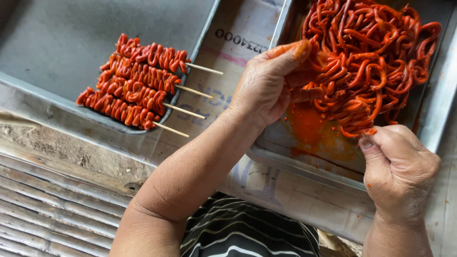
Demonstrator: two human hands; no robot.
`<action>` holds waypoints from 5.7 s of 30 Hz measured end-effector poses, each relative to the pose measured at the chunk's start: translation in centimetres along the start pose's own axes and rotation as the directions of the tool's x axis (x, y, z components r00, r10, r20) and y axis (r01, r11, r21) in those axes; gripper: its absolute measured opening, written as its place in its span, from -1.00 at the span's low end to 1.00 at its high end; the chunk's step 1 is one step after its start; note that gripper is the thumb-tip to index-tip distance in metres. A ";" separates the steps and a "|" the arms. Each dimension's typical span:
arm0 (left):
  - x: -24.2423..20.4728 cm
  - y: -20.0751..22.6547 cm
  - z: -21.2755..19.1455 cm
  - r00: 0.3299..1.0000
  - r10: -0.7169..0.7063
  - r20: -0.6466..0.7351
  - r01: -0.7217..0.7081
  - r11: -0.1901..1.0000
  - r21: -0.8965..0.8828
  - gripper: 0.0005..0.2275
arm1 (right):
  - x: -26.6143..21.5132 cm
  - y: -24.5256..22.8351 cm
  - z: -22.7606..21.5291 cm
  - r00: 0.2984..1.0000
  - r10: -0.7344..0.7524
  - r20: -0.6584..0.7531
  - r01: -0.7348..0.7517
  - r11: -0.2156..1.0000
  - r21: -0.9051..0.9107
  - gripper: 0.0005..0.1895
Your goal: The person skewers long, thin strips of orange-colored food onto wooden sticks by hand, folding the food back and forth to create a dense, zigzag pattern on each skewer and placing the finished skewers onto a metal tray.
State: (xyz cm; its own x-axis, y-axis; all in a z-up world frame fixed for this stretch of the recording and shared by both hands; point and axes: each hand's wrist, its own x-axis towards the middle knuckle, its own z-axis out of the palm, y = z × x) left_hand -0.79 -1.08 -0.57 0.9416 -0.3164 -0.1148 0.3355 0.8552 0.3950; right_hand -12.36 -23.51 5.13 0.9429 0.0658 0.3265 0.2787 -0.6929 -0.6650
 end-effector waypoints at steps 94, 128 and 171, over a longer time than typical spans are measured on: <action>2.5 0.4 2.7 0.990 0.045 0.131 -0.099 0.889 0.448 -0.76 | 5.1 -0.8 0.7 0.989 -0.143 0.049 0.143 0.990 0.007 -0.88; 0.7 -4.0 3.3 0.998 0.013 0.063 -0.030 0.957 0.288 -0.59 | 4.0 0.9 0.9 0.984 -0.175 0.024 0.176 0.981 -0.078 -0.85; 3.9 -1.1 -1.4 0.991 0.019 0.129 -0.027 0.998 0.059 -0.71 | 3.4 0.8 1.5 0.978 -0.196 0.077 0.200 0.978 -0.056 -0.89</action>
State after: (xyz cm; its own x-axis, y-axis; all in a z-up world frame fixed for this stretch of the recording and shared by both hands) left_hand 2.56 -2.66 -2.70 0.9365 -0.3504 0.0115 0.3079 0.8378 0.4508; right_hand -8.69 -22.81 4.67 0.8813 0.2551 0.3978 0.4512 -0.7045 -0.5478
